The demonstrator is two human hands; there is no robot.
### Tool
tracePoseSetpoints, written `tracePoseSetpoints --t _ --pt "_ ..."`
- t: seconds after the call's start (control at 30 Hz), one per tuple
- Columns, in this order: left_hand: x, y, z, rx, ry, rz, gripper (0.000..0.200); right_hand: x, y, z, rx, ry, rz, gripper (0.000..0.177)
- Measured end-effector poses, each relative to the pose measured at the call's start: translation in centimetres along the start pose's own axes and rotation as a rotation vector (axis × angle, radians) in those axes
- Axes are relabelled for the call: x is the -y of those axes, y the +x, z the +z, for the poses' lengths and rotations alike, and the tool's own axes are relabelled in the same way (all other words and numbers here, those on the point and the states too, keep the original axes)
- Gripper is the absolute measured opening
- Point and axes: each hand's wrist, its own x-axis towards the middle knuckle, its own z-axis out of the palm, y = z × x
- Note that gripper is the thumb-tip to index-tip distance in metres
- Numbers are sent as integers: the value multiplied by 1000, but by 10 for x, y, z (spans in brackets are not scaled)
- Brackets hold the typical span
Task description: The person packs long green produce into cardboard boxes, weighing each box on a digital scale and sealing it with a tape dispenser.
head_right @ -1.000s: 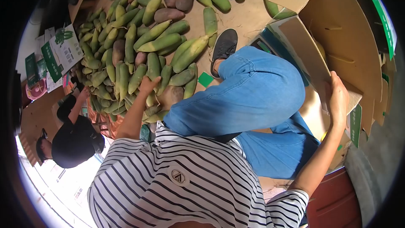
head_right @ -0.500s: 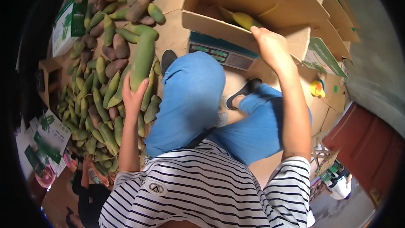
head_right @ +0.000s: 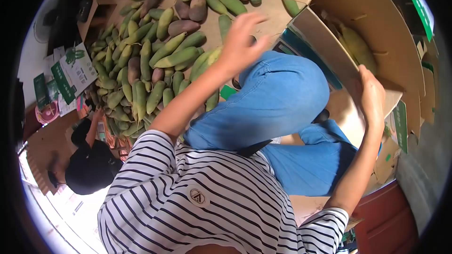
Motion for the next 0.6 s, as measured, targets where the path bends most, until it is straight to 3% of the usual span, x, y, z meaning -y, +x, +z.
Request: tracePoseSetpoints --t 0.07,0.1,0.13,0.17,0.23,0.27,0.33,0.4,0.5,0.6 --pt "65 -65 -34 -4 184 -249 41 5 2 -2 10 182 139 33" --pt "103 -104 -57 -23 426 -268 42 4 3 0 -4 336 264 34" --pt "147 -153 -84 -54 643 -267 46 -2 6 -3 76 290 227 30" --pt "172 -189 -117 -81 888 -325 48 -8 2 3 -24 37 -57 31" --pt "194 -230 -198 45 957 -647 56 -14 6 7 -9 46 -34 37" --pt "232 -276 -226 -81 1300 -627 62 -19 7 10 -24 28 -40 38" --pt "226 -298 -272 -7 1371 -1016 71 -29 6 14 -46 -16 -57 38" --pt "242 -317 -310 85 962 -1469 72 -37 6 18 -63 32 -61 39" --pt "250 -326 -321 139 846 -1445 70 -28 8 8 20 63 3 40" --pt "228 -306 -302 157 1155 -1401 65 -20 10 5 47 96 16 41"
